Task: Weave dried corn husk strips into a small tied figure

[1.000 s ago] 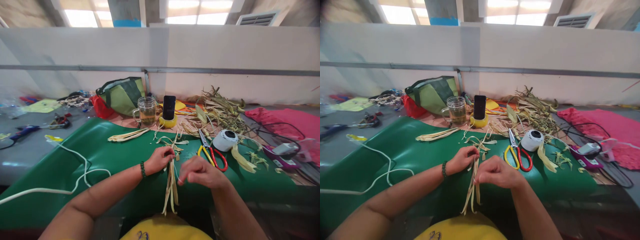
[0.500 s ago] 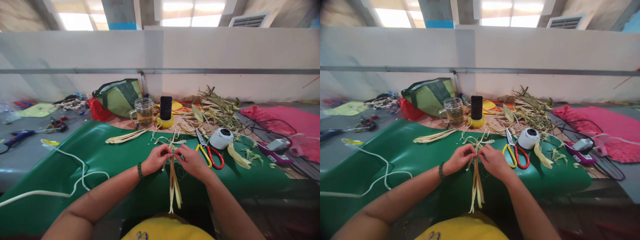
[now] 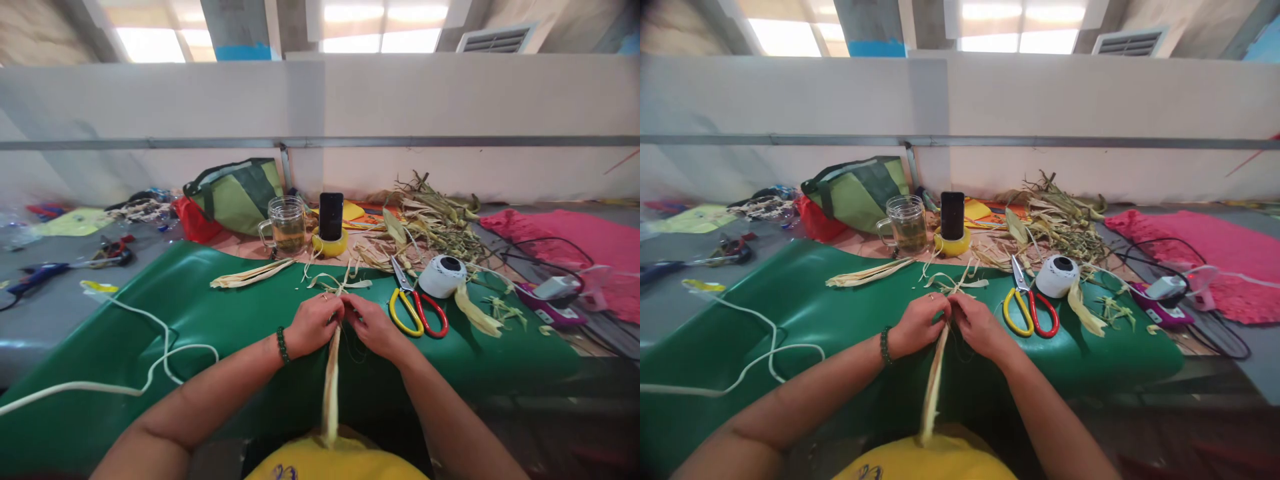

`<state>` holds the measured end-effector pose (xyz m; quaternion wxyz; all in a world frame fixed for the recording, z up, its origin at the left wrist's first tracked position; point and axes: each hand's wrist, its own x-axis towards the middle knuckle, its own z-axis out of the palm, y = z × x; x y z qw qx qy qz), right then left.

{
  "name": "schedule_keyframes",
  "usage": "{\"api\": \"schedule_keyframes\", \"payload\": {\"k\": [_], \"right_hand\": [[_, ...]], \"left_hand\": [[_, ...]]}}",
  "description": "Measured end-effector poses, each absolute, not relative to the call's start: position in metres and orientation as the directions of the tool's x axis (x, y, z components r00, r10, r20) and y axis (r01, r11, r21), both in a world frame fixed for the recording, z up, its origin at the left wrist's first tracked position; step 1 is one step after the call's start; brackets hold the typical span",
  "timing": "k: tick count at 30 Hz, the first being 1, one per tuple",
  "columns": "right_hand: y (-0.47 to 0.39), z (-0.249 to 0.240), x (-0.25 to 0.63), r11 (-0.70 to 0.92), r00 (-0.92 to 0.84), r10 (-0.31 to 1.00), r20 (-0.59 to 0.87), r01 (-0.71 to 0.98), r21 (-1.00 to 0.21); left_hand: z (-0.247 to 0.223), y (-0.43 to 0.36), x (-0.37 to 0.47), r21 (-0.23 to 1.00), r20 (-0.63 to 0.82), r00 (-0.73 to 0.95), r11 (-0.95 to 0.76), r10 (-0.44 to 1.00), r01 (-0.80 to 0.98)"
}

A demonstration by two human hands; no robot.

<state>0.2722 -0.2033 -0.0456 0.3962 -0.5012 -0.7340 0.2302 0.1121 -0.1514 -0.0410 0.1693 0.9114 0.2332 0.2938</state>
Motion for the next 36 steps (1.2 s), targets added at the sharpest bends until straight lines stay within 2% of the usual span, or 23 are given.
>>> {"api": "schedule_keyframes", "payload": {"k": [4,9,13,17,20,26,33,36], "right_hand": [[-0.2,-0.057,0.269,0.408,-0.132,0.906,0.402,0.527,-0.746],[-0.202,-0.057,0.267,0.351,-0.061,0.927,0.371,0.494,-0.796],[-0.206,-0.051,0.267,0.264,0.011,0.954,0.3,0.441,-0.858],[-0.207,-0.049,0.267,0.251,0.009,0.961,0.277,0.396,-0.883],[-0.205,-0.051,0.267,0.289,-0.024,0.953,0.302,0.376,-0.88],[-0.204,-0.049,0.265,0.306,-0.029,0.942,0.335,0.488,-0.817],[-0.205,-0.051,0.266,0.302,0.012,0.944,0.329,0.367,-0.88],[-0.202,-0.056,0.267,0.366,-0.015,0.915,0.403,0.45,-0.814]], "left_hand": [[-0.045,-0.156,0.11,0.198,0.551,0.723,-0.906,0.418,0.373],[-0.046,-0.159,0.108,0.082,0.577,0.724,-0.909,0.378,0.409],[-0.048,-0.157,0.108,0.102,0.592,0.694,-0.893,0.409,0.439],[-0.05,-0.155,0.108,0.118,0.628,0.676,-0.906,0.385,0.406],[-0.049,-0.155,0.109,0.146,0.643,0.668,-0.916,0.374,0.373],[-0.045,-0.157,0.109,0.205,0.653,0.634,-0.903,0.414,0.378],[-0.043,-0.157,0.111,0.23,0.72,0.575,-0.916,0.388,0.329],[-0.042,-0.158,0.112,0.221,0.724,0.568,-0.912,0.39,0.345]]}}
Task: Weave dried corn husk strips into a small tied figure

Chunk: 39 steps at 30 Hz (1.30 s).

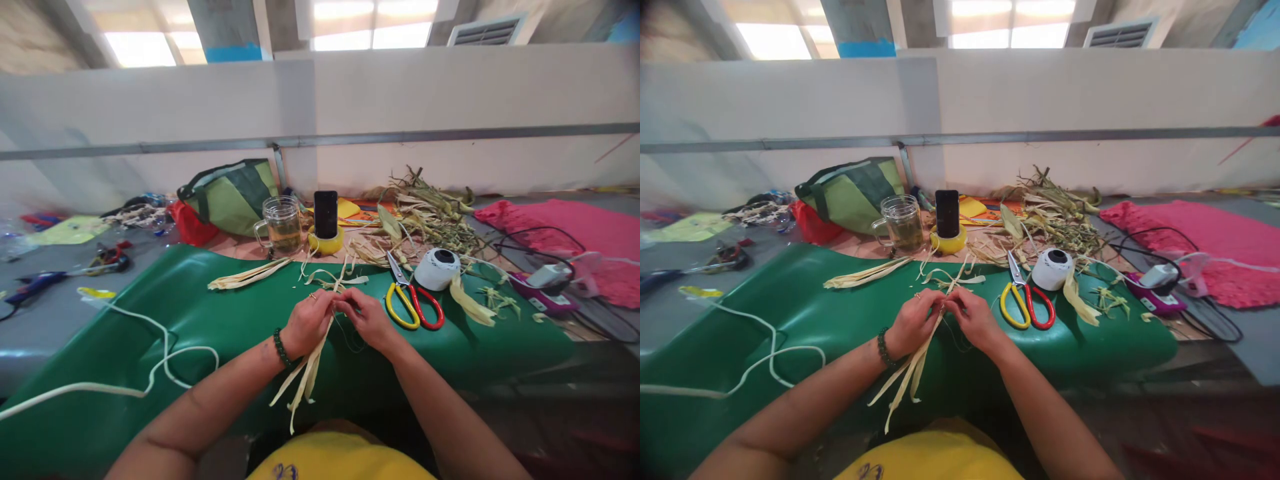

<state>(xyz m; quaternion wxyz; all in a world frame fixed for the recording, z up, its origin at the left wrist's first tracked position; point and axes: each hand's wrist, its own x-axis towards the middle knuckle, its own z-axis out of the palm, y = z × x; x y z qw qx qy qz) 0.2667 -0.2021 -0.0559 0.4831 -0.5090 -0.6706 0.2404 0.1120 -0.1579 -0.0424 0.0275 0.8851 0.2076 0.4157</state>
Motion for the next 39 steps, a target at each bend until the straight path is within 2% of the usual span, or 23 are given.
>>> {"api": "schedule_keyframes", "payload": {"k": [6,9,12,16,20,23,26,29,32,34,36,39], "right_hand": [[-0.202,-0.056,0.269,0.514,-0.02,0.804,0.595,0.527,-0.677],[-0.203,-0.056,0.275,0.5,0.055,0.766,0.641,0.576,-0.647],[-0.204,-0.057,0.282,0.435,0.13,0.755,0.643,0.635,-0.639],[-0.204,-0.057,0.282,0.42,0.116,0.771,0.626,0.646,-0.637],[-0.203,-0.057,0.276,0.416,0.102,0.793,0.6,0.628,-0.657],[-0.204,-0.056,0.273,0.39,0.116,0.825,0.553,0.59,-0.707],[-0.21,-0.051,0.272,0.334,0.211,0.863,0.459,0.443,-0.832],[-0.22,-0.044,0.268,0.321,0.275,0.903,0.33,0.077,-0.944],[-0.225,-0.039,0.262,0.218,0.155,0.973,0.173,-0.355,-0.909],[-0.225,-0.038,0.26,0.081,0.03,0.997,0.077,-0.534,-0.842],[-0.222,-0.037,0.26,-0.003,-0.045,0.998,0.031,-0.609,-0.793],[-0.219,-0.037,0.262,-0.033,-0.08,0.997,0.019,-0.599,-0.8]], "left_hand": [[-0.044,-0.155,0.107,0.281,0.654,0.606,-0.889,0.453,0.361],[-0.041,-0.153,0.102,0.349,0.567,0.624,-0.843,0.538,0.41],[-0.032,-0.153,0.099,0.493,0.496,0.578,-0.758,0.648,0.427],[-0.019,-0.154,0.098,0.71,0.455,0.576,-0.667,0.679,0.226],[-0.014,-0.156,0.1,0.829,0.438,0.606,-0.56,0.665,0.015],[-0.017,-0.157,0.1,0.913,0.356,0.651,-0.398,0.671,-0.088],[-0.019,-0.157,0.1,0.961,0.261,0.67,-0.249,0.695,-0.116],[-0.017,-0.159,0.1,0.948,0.256,0.68,-0.316,0.687,-0.038],[-0.013,-0.164,0.1,0.894,0.272,0.718,-0.443,0.641,0.057],[-0.012,-0.168,0.1,0.894,0.275,0.744,-0.447,0.609,0.035],[-0.011,-0.171,0.1,0.929,0.27,0.782,-0.367,0.561,-0.057],[-0.009,-0.174,0.101,0.957,0.237,0.838,-0.267,0.491,-0.114]]}}
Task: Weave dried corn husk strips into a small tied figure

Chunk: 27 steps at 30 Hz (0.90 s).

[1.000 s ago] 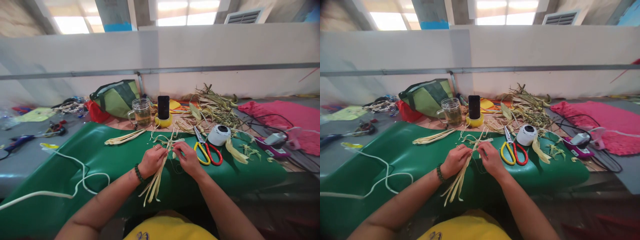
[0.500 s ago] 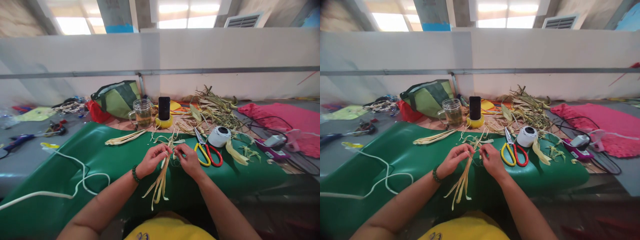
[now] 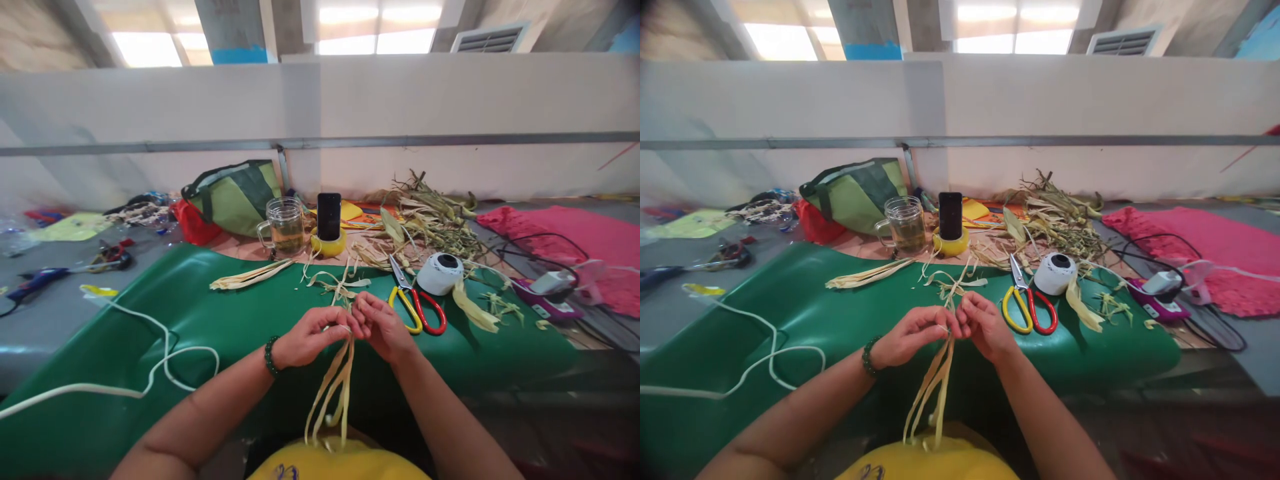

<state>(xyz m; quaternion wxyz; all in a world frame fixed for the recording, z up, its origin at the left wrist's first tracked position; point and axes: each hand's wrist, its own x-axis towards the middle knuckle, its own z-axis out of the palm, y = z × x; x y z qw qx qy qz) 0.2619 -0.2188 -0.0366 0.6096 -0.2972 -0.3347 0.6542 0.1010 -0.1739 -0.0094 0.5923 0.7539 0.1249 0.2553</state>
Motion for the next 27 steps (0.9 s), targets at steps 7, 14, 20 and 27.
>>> {"api": "schedule_keyframes", "payload": {"k": [7,14,20,27], "right_hand": [[-0.224,-0.036,0.26,0.063,0.052,0.998,0.046,-0.373,-0.926],[-0.226,-0.039,0.257,0.153,0.154,0.981,0.115,-0.272,-0.95],[-0.227,-0.037,0.258,0.173,0.175,0.977,0.124,-0.306,-0.936],[-0.225,-0.042,0.251,0.185,0.199,0.971,0.131,-0.282,-0.941]], "left_hand": [[-0.005,-0.174,0.101,0.887,0.141,0.8,-0.433,0.583,0.159],[-0.003,-0.178,0.101,0.834,0.201,0.779,-0.521,0.594,0.182],[0.001,-0.177,0.1,0.815,0.215,0.78,-0.547,0.588,0.189],[-0.002,-0.177,0.103,0.789,0.212,0.77,-0.57,0.602,0.229]]}}
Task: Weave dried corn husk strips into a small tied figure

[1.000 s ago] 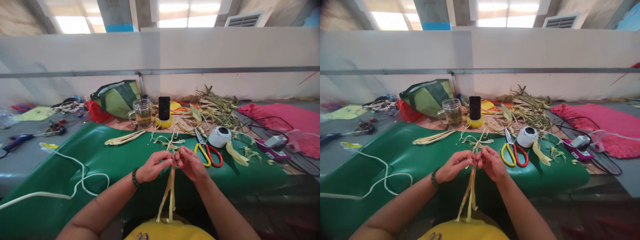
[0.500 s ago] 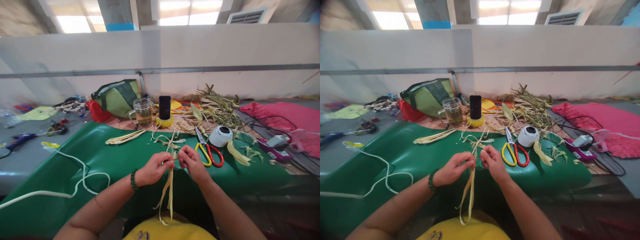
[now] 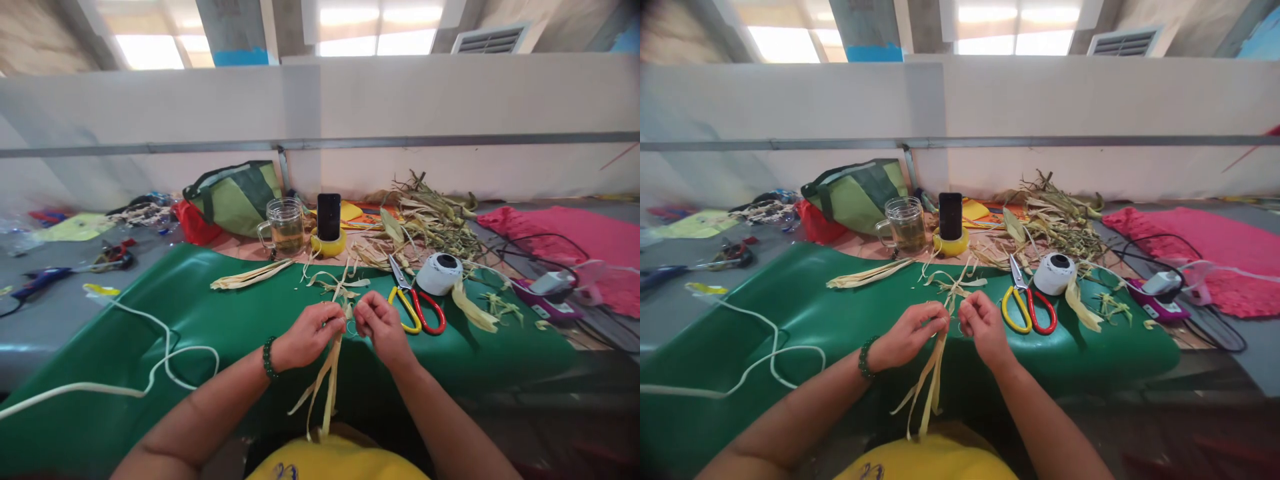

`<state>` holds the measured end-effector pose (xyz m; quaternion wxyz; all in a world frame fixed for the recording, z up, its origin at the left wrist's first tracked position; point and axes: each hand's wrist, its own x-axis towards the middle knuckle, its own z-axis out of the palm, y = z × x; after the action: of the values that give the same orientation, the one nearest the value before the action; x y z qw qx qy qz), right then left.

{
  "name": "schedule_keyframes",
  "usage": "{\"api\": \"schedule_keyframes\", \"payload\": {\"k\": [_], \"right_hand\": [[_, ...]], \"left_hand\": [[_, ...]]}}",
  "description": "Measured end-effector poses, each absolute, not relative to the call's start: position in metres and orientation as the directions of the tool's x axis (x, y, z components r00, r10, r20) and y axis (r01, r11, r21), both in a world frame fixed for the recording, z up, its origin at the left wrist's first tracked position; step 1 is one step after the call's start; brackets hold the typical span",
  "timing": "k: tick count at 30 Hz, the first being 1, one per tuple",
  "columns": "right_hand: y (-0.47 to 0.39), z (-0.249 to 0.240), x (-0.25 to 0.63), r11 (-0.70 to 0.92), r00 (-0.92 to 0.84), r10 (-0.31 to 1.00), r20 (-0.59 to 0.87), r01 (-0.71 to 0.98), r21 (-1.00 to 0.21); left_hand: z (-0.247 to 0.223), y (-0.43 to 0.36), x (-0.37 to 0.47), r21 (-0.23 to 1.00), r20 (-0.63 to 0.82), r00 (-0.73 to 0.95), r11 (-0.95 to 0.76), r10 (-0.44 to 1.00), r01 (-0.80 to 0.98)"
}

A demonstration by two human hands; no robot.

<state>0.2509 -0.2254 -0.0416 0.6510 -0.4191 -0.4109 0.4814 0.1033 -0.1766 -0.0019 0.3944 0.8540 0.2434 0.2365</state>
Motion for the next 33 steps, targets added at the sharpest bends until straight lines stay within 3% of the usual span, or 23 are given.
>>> {"api": "schedule_keyframes", "payload": {"k": [7,13,18,21,24,30,33], "right_hand": [[-0.221,-0.04,0.257,0.113,0.16,0.986,0.047,-0.433,-0.895],[-0.223,-0.038,0.26,0.038,0.164,0.985,-0.051,-0.503,-0.864],[-0.228,-0.049,0.257,-0.184,-0.075,0.983,-0.168,-0.377,-0.908],[-0.231,-0.054,0.258,-0.043,0.075,0.996,-0.053,-0.141,-0.989],[-0.234,-0.052,0.261,0.11,0.236,0.964,0.12,0.055,-0.992],[-0.24,-0.043,0.266,0.114,0.217,0.972,0.087,-0.113,-0.987],[-0.237,-0.047,0.27,0.108,0.227,0.972,0.058,-0.215,-0.971]], "left_hand": [[0.0,-0.174,0.103,0.941,0.147,0.719,-0.32,0.679,0.11],[0.0,-0.175,0.105,0.919,0.218,0.669,-0.381,0.71,0.105],[0.001,-0.175,0.105,0.905,0.239,0.675,-0.411,0.698,0.104],[0.002,-0.172,0.104,0.887,0.231,0.663,-0.434,0.712,0.156],[0.0,-0.169,0.104,0.894,0.2,0.634,-0.405,0.747,0.195],[-0.009,-0.165,0.106,0.922,0.151,0.612,-0.334,0.777,0.196],[-0.011,-0.163,0.107,0.974,0.09,0.602,-0.196,0.794,0.113]]}}
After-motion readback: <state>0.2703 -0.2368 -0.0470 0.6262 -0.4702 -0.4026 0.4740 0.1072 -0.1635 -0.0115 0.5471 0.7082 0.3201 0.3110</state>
